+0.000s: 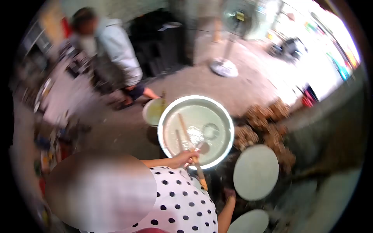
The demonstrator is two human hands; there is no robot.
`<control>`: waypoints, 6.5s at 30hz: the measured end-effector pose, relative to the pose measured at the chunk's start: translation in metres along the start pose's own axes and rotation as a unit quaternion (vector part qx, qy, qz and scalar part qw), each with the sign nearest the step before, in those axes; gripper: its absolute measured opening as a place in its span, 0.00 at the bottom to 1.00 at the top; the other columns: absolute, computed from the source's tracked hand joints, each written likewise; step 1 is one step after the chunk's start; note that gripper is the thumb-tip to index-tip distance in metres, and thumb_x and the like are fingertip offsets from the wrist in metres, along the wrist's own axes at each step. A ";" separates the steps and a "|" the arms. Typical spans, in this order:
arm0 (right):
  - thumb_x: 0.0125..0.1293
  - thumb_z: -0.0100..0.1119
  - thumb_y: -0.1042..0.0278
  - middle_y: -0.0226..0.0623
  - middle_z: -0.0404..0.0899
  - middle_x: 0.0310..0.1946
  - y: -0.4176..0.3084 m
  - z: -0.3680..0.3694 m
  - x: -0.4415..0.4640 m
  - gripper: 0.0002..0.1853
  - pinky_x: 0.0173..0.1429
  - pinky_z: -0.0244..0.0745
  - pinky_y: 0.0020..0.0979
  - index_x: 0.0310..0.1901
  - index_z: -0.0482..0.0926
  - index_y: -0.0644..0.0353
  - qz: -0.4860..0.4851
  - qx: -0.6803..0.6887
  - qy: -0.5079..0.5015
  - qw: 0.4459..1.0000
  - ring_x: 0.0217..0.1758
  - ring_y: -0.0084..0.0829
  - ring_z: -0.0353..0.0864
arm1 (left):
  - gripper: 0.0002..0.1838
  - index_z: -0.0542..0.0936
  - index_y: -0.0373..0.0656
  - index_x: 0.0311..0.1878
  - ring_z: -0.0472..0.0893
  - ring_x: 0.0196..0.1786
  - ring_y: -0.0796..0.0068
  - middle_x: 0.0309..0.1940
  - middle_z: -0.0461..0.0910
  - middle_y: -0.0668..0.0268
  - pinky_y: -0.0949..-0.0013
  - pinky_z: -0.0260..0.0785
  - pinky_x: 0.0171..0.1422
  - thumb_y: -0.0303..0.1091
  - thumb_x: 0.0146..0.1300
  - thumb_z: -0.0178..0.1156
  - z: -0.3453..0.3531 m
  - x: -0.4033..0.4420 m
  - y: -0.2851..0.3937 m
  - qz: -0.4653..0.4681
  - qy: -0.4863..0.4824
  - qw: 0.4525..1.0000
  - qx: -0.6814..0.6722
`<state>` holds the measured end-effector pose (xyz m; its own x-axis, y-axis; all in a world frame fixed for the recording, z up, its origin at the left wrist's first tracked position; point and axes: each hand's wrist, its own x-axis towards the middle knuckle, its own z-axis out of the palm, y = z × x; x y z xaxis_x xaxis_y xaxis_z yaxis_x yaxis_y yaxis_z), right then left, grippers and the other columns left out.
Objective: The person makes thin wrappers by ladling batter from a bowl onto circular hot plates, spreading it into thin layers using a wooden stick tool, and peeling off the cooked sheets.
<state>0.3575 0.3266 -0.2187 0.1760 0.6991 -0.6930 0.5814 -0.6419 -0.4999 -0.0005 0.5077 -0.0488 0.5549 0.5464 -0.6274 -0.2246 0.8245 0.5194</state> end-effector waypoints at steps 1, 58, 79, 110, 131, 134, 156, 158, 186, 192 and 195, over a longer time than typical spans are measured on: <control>0.66 0.50 0.57 0.49 0.80 0.45 -0.008 0.001 0.011 0.15 0.50 0.74 0.44 0.44 0.79 0.58 0.059 0.120 0.001 0.991 0.48 0.49 0.79 | 0.16 0.78 0.42 0.48 0.64 0.20 0.88 0.23 0.72 0.75 0.84 0.57 0.24 0.43 0.64 0.59 0.006 0.001 -0.003 0.033 0.041 0.996 0.069; 0.60 0.59 0.46 0.35 0.77 0.56 0.020 -0.357 0.112 0.24 0.64 0.70 0.39 0.55 0.78 0.47 0.147 -0.255 0.231 0.927 0.61 0.38 0.73 | 0.22 0.63 0.50 0.69 0.63 0.15 0.92 0.37 0.74 0.77 0.83 0.65 0.16 0.33 0.73 0.45 0.062 0.038 -0.017 0.012 0.095 0.989 -0.110; 0.57 0.67 0.59 0.44 0.82 0.45 0.036 -0.400 -0.069 0.23 0.50 0.75 0.35 0.52 0.77 0.63 0.045 0.082 0.338 0.937 0.46 0.34 0.81 | 0.24 0.62 0.50 0.70 0.64 0.15 0.93 0.37 0.75 0.77 0.85 0.64 0.16 0.33 0.71 0.48 0.078 0.036 -0.001 -0.009 0.024 0.999 -0.045; 0.65 0.52 0.65 0.43 0.79 0.49 -0.686 0.772 -0.649 0.16 0.57 0.72 0.38 0.53 0.79 0.51 0.840 0.142 0.524 0.010 0.52 0.43 0.78 | 0.19 0.66 0.45 0.65 0.60 0.14 0.92 0.30 0.73 0.79 0.83 0.57 0.16 0.36 0.73 0.47 -0.049 -0.270 -0.162 -0.497 -0.517 0.468 0.516; 0.57 0.55 0.54 0.38 0.81 0.33 -0.539 1.077 -0.527 0.12 0.45 0.71 0.49 0.36 0.80 0.51 0.938 0.194 0.262 0.115 0.40 0.39 0.80 | 0.19 0.65 0.49 0.65 0.64 0.16 0.90 0.34 0.75 0.74 0.84 0.64 0.16 0.32 0.72 0.46 -0.235 -0.388 -0.124 -0.527 -0.430 0.495 0.542; 0.59 0.56 0.54 0.39 0.82 0.32 -0.493 0.962 -0.502 0.13 0.44 0.72 0.44 0.36 0.81 0.53 0.819 0.224 0.494 0.185 0.39 0.38 0.81 | 0.18 0.66 0.48 0.64 0.64 0.16 0.90 0.33 0.75 0.75 0.84 0.63 0.16 0.32 0.72 0.45 -0.243 -0.373 -0.121 -0.549 -0.415 0.512 0.514; 0.70 0.44 0.61 0.48 0.78 0.50 -0.376 0.322 -0.118 0.23 0.54 0.72 0.47 0.67 0.64 0.44 0.199 0.145 0.430 0.869 0.51 0.54 0.76 | 0.09 0.75 0.43 0.41 0.65 0.15 0.84 0.21 0.72 0.72 0.77 0.60 0.20 0.34 0.69 0.46 -0.260 0.115 0.127 -0.115 -0.214 0.832 0.499; 0.71 0.41 0.61 0.48 0.78 0.50 -0.372 0.265 -0.076 0.24 0.54 0.72 0.48 0.68 0.61 0.43 0.216 0.106 0.407 0.881 0.51 0.52 0.77 | 0.08 0.74 0.41 0.38 0.67 0.17 0.82 0.20 0.72 0.71 0.76 0.62 0.22 0.34 0.68 0.47 -0.237 0.169 0.128 -0.113 -0.202 0.826 0.514; 0.68 0.54 0.71 0.25 0.75 0.27 -0.399 0.119 -0.098 0.25 0.24 0.66 0.22 0.67 0.68 0.49 -0.043 0.488 0.415 0.767 0.21 0.15 0.67 | 0.19 0.67 0.38 0.63 0.60 0.12 0.87 0.19 0.63 0.75 0.81 0.54 0.16 0.35 0.73 0.43 0.034 0.025 0.215 -0.002 -0.236 0.934 0.270; 0.68 0.55 0.68 0.29 0.76 0.27 -0.353 0.014 -0.164 0.25 0.19 0.61 0.20 0.66 0.67 0.52 -0.244 0.402 0.412 0.781 0.18 0.16 0.66 | 0.21 0.66 0.40 0.67 0.58 0.11 0.89 0.19 0.62 0.75 0.84 0.51 0.13 0.35 0.74 0.44 0.095 -0.077 0.249 0.195 -0.239 0.910 0.277; 0.68 0.56 0.67 0.30 0.76 0.28 -0.333 -0.020 -0.201 0.23 0.18 0.60 0.20 0.65 0.68 0.55 -0.286 0.435 0.369 0.770 0.17 0.17 0.67 | 0.21 0.66 0.40 0.66 0.60 0.12 0.87 0.19 0.63 0.73 0.84 0.54 0.14 0.34 0.73 0.45 0.087 -0.103 0.249 0.240 -0.187 0.902 0.305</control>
<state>0.1444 0.4063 0.0972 0.6798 0.7275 0.0928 0.0361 0.0932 -0.9950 -0.0439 0.6439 0.1954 0.7680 0.6373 -0.0643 -0.0913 0.2083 0.9738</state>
